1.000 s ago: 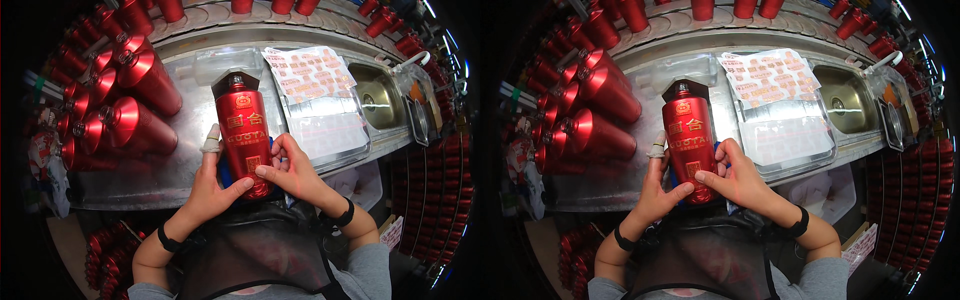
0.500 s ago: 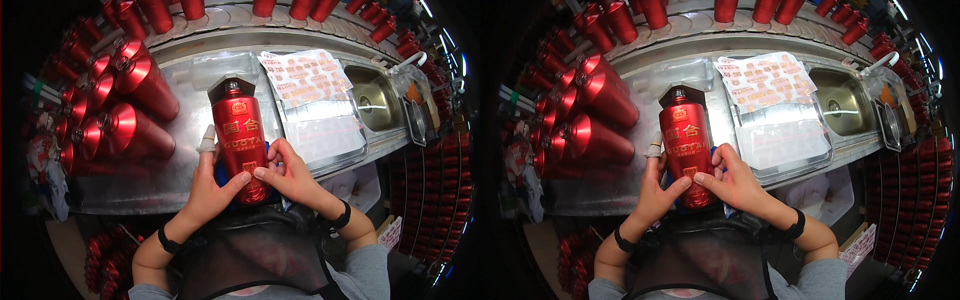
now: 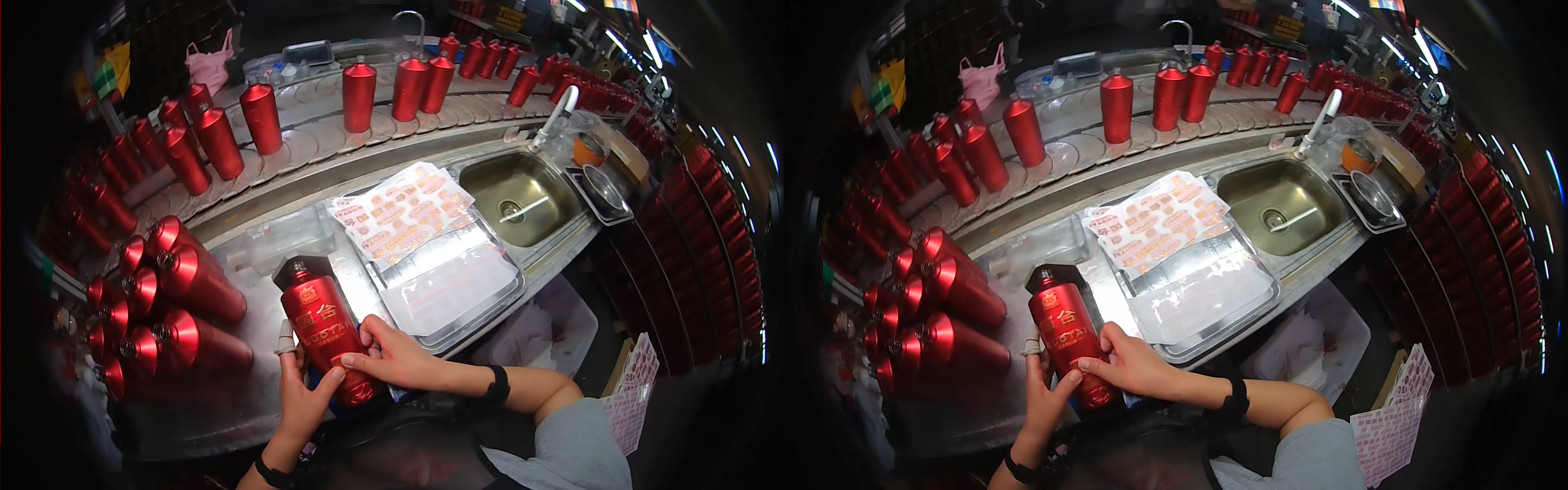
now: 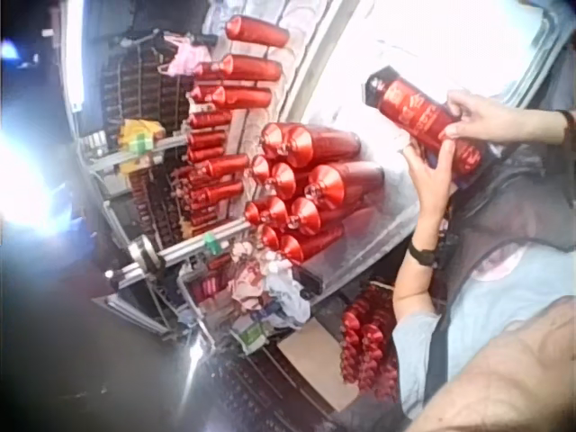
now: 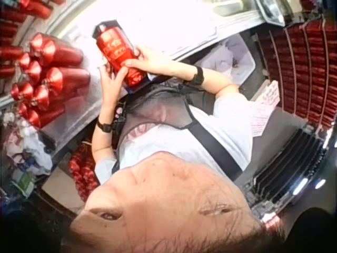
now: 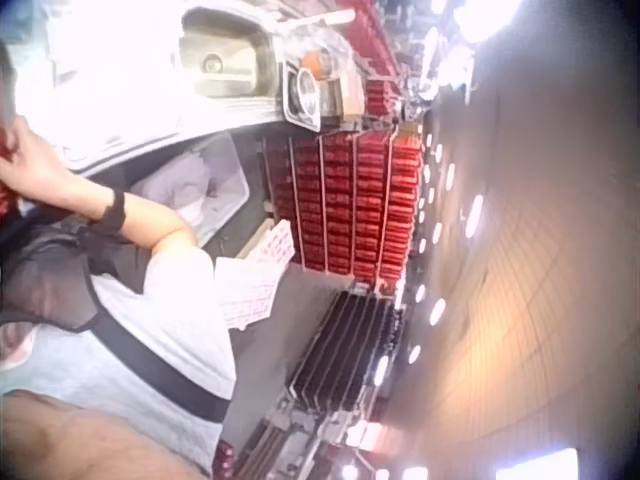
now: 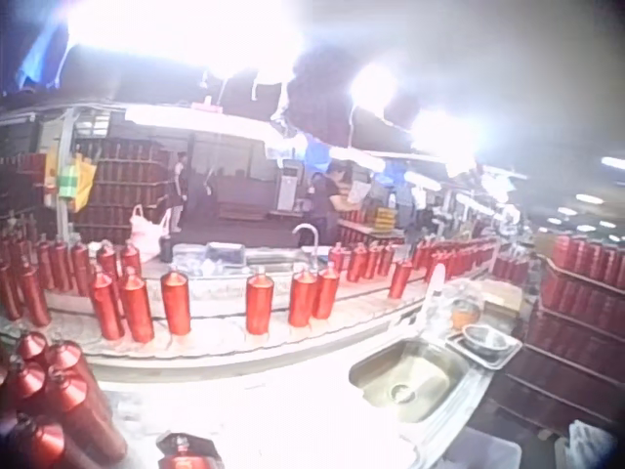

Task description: Apply adhesive labels to red bottles and clean them with a cloth.

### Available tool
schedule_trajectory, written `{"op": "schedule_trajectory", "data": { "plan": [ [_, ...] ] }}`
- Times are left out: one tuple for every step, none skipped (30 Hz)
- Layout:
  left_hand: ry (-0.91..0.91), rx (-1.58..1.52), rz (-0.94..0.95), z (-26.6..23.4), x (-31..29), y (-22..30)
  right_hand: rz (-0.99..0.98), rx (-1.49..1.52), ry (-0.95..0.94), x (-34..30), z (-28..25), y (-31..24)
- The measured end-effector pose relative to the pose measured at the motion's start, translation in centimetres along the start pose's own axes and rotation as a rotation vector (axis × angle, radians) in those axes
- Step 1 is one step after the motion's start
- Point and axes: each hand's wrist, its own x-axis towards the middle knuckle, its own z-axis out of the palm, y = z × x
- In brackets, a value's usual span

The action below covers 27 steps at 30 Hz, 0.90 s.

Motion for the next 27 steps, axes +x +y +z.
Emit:
{"op": "schedule_trajectory", "data": {
  "plan": [
    [0.006,-0.014,-0.008,0.1,0.1,0.0,0.012,-0.016,-0.005,0.0,-0.1,0.0],
    [-0.026,-0.010,-0.029,0.1,0.2,0.3,0.006,-0.020,0.013,0.0,-0.2,0.2],
    [-0.030,-0.009,-0.020,0.1,0.3,0.3,0.014,0.005,-0.007,0.0,-0.2,0.4],
    [-0.023,-0.029,-0.014,0.0,0.5,0.3,0.022,0.031,-0.029,0.1,-0.3,0.5],
    [-0.016,-0.048,-0.009,0.0,0.7,0.3,0.016,0.028,-0.026,0.3,-0.3,0.6],
    [-0.011,-0.048,-0.009,0.1,0.8,0.5,0.006,0.027,-0.012,0.4,-0.2,0.8],
    [0.020,-0.091,-0.041,0.4,1.3,0.9,-0.003,0.025,0.002,0.5,-0.1,0.8],
    [0.052,-0.133,-0.073,0.6,1.5,1.2,-0.005,0.025,-0.005,0.5,-0.1,0.7],
    [0.063,-0.131,-0.073,0.4,1.5,1.1,0.010,0.011,-0.002,0.6,-0.2,0.3],
    [0.059,-0.117,-0.047,0.3,1.5,0.8,0.024,-0.004,0.001,0.7,-0.2,0.1],
    [0.055,-0.103,-0.022,0.1,1.6,0.5,0.019,-0.003,-0.013,0.7,-0.1,0.2],
    [0.050,-0.149,-0.037,-0.1,1.6,0.3,0.000,-0.008,-0.002,0.9,0.0,0.3],
    [0.074,-0.143,-0.032,-0.1,1.6,0.3,-0.019,-0.014,0.008,1.0,0.1,0.5],
    [0.061,-0.153,-0.022,0.0,1.5,0.3,-0.009,-0.016,0.001,0.8,0.1,0.6],
    [0.053,-0.162,-0.007,0.2,1.5,0.3,-0.027,-0.017,-0.025,0.7,0.1,0.7],
    [0.033,-0.180,0.012,0.2,1.6,0.3,-0.028,0.032,-0.003,0.6,0.3,1.0],
    [0.016,-0.189,0.001,0.3,1.6,0.1,-0.028,0.081,0.018,0.6,0.3,1.0],
    [0.012,-0.135,-0.008,0.1,1.6,-0.2,0.018,0.078,0.004,0.4,0.1,0.6],
    [0.005,-0.079,-0.019,-0.1,1.4,-0.3,0.001,0.082,-0.022,0.3,0.0,0.8],
    [0.010,-0.082,-0.020,-0.1,1.0,0.0,-0.010,0.074,-0.034,0.2,-0.1,1.2],
    [0.012,-0.016,-0.018,0.0,0.7,0.3,-0.017,0.061,-0.036,0.0,-0.3,1.5],
    [0.018,-0.003,0.002,0.1,0.7,0.3,-0.032,0.110,-0.037,-0.2,-0.1,1.6],
    [0.021,0.009,0.019,0.1,0.6,0.2,-0.038,0.110,-0.050,0.1,0.0,1.5],
    [0.023,0.006,0.014,0.1,0.4,0.3,-0.034,0.085,-0.039,-0.3,0.0,1.2],
    [0.024,0.004,-0.006,0.1,0.4,0.7,-0.028,0.062,-0.028,-0.7,0.0,1.0],
    [0.024,0.001,-0.029,0.2,0.4,1.0,-0.034,0.124,-0.042,-0.4,0.2,2.0],
    [0.022,-0.001,-0.040,0.1,0.5,1.2,-0.023,0.128,-0.043,-0.5,0.2,1.9]
  ]
}}
